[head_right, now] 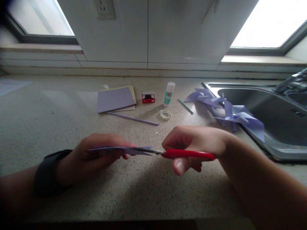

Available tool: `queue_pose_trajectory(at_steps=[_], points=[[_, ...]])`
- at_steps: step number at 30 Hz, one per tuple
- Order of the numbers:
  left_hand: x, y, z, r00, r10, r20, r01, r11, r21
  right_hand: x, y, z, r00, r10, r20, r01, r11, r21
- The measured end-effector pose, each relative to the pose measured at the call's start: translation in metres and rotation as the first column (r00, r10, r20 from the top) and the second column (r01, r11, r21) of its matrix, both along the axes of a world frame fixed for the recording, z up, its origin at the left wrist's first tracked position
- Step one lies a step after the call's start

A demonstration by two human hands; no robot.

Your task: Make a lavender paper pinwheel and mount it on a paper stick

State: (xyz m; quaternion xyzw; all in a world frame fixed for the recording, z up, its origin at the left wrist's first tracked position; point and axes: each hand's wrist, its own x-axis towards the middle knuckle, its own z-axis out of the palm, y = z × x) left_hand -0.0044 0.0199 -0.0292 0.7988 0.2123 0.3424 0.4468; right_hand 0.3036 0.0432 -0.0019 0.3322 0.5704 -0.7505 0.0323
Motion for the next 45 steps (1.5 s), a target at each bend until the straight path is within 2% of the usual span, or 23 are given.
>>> queue_pose_trajectory(at_steps=[5, 14, 23, 29, 36, 45], points=[[0.000, -0.001, -0.001, 1.000, -0.016, 0.018, 0.016, 1.000, -0.005, 0.000, 0.000, -0.002, 1.000, 0.002, -0.015, -0.002, 1.000, 0.025], [0.000, 0.000, 0.001, 1.000, -0.013, 0.026, 0.013, 1.000, -0.001, 0.000, -0.002, 0.001, 0.999, -0.035, 0.006, 0.035, 0.999, -0.006], [0.002, 0.001, 0.002, 0.999, -0.024, 0.028, 0.024, 1.000, 0.003, -0.004, 0.001, -0.002, 0.999, 0.042, -0.015, -0.041, 0.998, 0.044], [0.001, 0.000, 0.001, 0.999, -0.036, 0.017, 0.036, 0.999, -0.036, -0.006, 0.000, -0.003, 0.999, 0.031, -0.038, -0.029, 0.999, 0.029], [0.001, 0.000, 0.002, 0.999, -0.041, 0.004, 0.041, 0.997, -0.064, -0.005, 0.001, 0.003, 0.999, 0.031, 0.039, -0.034, 0.997, 0.070], [0.000, 0.000, 0.001, 0.999, -0.049, -0.012, 0.049, 0.998, -0.025, -0.010, 0.001, 0.001, 0.998, 0.069, -0.009, -0.069, 0.995, 0.068]])
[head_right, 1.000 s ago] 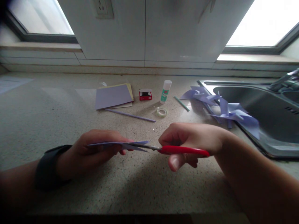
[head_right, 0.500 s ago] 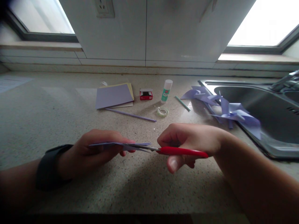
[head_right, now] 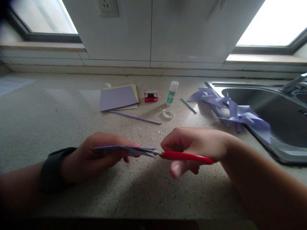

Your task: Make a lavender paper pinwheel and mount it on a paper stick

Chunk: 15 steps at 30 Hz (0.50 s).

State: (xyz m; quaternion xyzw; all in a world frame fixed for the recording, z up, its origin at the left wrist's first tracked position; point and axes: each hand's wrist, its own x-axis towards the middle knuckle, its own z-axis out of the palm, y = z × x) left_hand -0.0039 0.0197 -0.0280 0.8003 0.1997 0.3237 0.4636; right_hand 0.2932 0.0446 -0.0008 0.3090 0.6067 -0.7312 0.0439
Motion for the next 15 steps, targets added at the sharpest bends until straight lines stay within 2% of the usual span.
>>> queue_pose_trajectory(at_steps=[11, 15], points=[[0.0004, 0.0007, -0.0015, 1.000, -0.004, -0.003, 0.004, 1.000, -0.005, -0.0002, -0.0002, 0.0005, 0.998, -0.005, 0.066, 0.003, 1.000, 0.028], [0.0001, 0.0008, -0.0020, 1.000, -0.021, 0.005, 0.021, 1.000, -0.018, -0.0010, -0.0005, -0.0010, 0.999, 0.003, 0.034, -0.004, 0.999, 0.037]])
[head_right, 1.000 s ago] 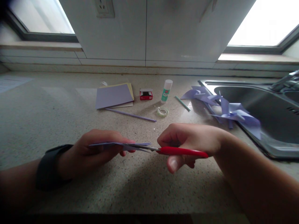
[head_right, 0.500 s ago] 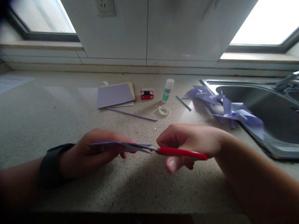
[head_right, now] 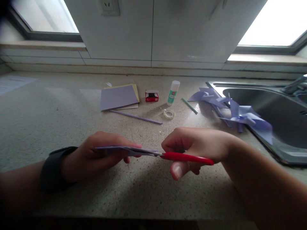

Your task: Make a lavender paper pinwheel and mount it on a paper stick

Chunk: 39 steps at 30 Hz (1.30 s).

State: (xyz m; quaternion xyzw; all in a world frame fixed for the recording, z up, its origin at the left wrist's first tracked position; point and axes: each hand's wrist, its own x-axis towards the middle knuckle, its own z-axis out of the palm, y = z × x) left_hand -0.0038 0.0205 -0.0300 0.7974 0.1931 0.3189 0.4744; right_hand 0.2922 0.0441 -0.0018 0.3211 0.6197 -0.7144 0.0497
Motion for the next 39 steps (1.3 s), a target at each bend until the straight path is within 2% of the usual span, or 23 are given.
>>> queue_pose_trajectory(at_steps=[11, 17, 21, 25, 31, 35, 39], points=[[0.001, -0.001, 0.003, 1.000, -0.007, 0.005, 0.007, 0.999, 0.032, -0.005, -0.002, 0.004, 0.999, 0.021, 0.039, -0.021, 1.000, 0.021], [0.001, -0.001, 0.003, 1.000, -0.009, 0.005, 0.009, 0.998, 0.062, -0.003, -0.003, 0.003, 0.999, 0.038, 0.027, -0.042, 0.989, 0.141], [0.003, -0.001, 0.005, 1.000, 0.001, 0.000, -0.001, 0.990, 0.139, -0.003, -0.003, 0.000, 0.999, 0.037, 0.011, -0.039, 0.972, 0.230], [0.003, -0.001, 0.006, 1.000, -0.007, 0.010, 0.005, 0.984, 0.180, -0.004, -0.004, 0.002, 0.998, 0.041, 0.043, -0.051, 0.967, 0.251], [0.002, -0.002, 0.005, 1.000, 0.010, -0.007, -0.008, 0.977, 0.211, -0.008, -0.007, 0.009, 0.993, 0.052, 0.109, -0.074, 0.974, 0.215], [0.002, -0.001, 0.005, 1.000, -0.003, 0.002, 0.002, 0.975, 0.222, -0.010, -0.008, 0.010, 0.991, 0.063, 0.122, -0.096, 0.955, 0.282], [0.002, -0.001, 0.005, 1.000, -0.014, -0.001, 0.014, 0.975, 0.220, -0.010, -0.007, 0.009, 0.995, 0.077, 0.063, -0.095, 0.926, 0.365]])
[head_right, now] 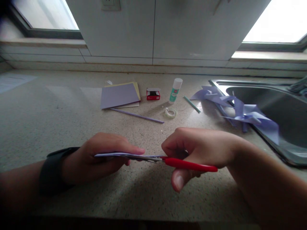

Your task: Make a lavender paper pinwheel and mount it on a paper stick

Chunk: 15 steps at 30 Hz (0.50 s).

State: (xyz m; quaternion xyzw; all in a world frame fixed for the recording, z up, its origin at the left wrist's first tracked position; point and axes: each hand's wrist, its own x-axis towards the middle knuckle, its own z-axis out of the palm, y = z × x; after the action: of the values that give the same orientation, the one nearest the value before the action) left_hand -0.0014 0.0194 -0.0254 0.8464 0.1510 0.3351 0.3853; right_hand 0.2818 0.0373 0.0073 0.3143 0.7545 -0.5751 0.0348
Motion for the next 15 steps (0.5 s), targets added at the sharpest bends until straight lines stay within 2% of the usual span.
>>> queue_pose_trajectory(at_steps=[5, 15], points=[[-0.0002, 0.0000, -0.0002, 1.000, -0.006, -0.019, 0.006, 1.000, 0.009, -0.0010, 0.0010, -0.0012, 1.000, 0.027, -0.001, -0.027, 1.000, 0.006], [-0.0001, 0.0000, -0.0007, 1.000, -0.014, 0.005, 0.014, 1.000, 0.004, -0.0037, -0.0015, 0.0049, 1.000, -0.001, 0.024, 0.001, 1.000, 0.011]])
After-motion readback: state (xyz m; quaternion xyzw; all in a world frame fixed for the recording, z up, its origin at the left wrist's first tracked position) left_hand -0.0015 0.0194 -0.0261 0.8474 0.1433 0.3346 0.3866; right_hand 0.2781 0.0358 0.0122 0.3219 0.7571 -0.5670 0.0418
